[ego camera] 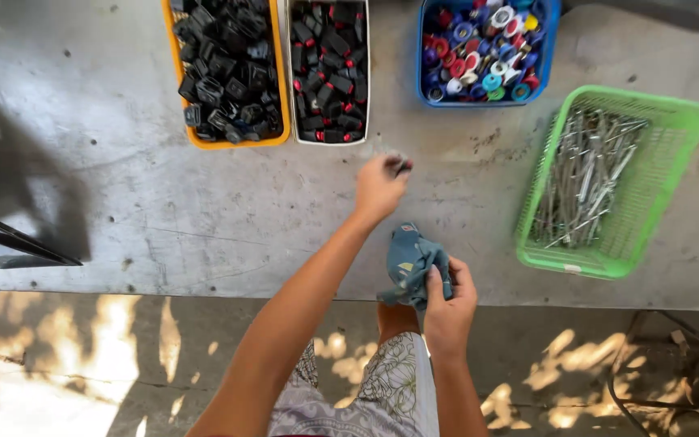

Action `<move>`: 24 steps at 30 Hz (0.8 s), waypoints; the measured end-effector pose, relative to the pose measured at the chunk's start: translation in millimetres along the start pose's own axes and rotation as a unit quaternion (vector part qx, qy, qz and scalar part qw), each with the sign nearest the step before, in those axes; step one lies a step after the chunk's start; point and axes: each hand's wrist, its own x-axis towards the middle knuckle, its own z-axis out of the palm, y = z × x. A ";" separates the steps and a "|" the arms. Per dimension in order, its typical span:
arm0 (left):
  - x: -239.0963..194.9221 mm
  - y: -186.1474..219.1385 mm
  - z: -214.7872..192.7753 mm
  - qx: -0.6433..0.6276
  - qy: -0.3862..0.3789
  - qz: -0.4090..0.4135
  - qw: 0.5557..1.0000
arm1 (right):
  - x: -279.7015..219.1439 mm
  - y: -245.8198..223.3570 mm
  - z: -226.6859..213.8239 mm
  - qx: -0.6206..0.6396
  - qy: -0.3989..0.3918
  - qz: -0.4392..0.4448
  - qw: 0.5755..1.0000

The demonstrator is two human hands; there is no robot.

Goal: The person repeatedly picks small black plastic parts from a table and wipes each one with a blue cloth. The person handles the parts one at a time, wiping them and placing them back on the table. The task continues throughout the clip without a visible final state.

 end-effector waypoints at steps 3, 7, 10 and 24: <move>-91.4 55.7 -83.1 -0.357 -0.119 -0.136 0.917 | -22.5 -50.1 3.8 -0.076 0.030 -0.078 0.994; -197.6 149.9 -146.3 -0.438 -0.133 -0.174 0.872 | -57.7 -108.8 3.7 -0.102 -0.051 -0.250 0.962; -244.0 208.2 -170.8 -0.477 -0.150 -0.177 0.848 | -76.2 -139.4 3.2 -0.139 -0.038 -0.377 0.915; -330.1 306.0 -240.1 -0.418 -0.030 0.011 0.908 | -154.5 -263.4 -23.3 -0.130 -0.071 -0.462 0.874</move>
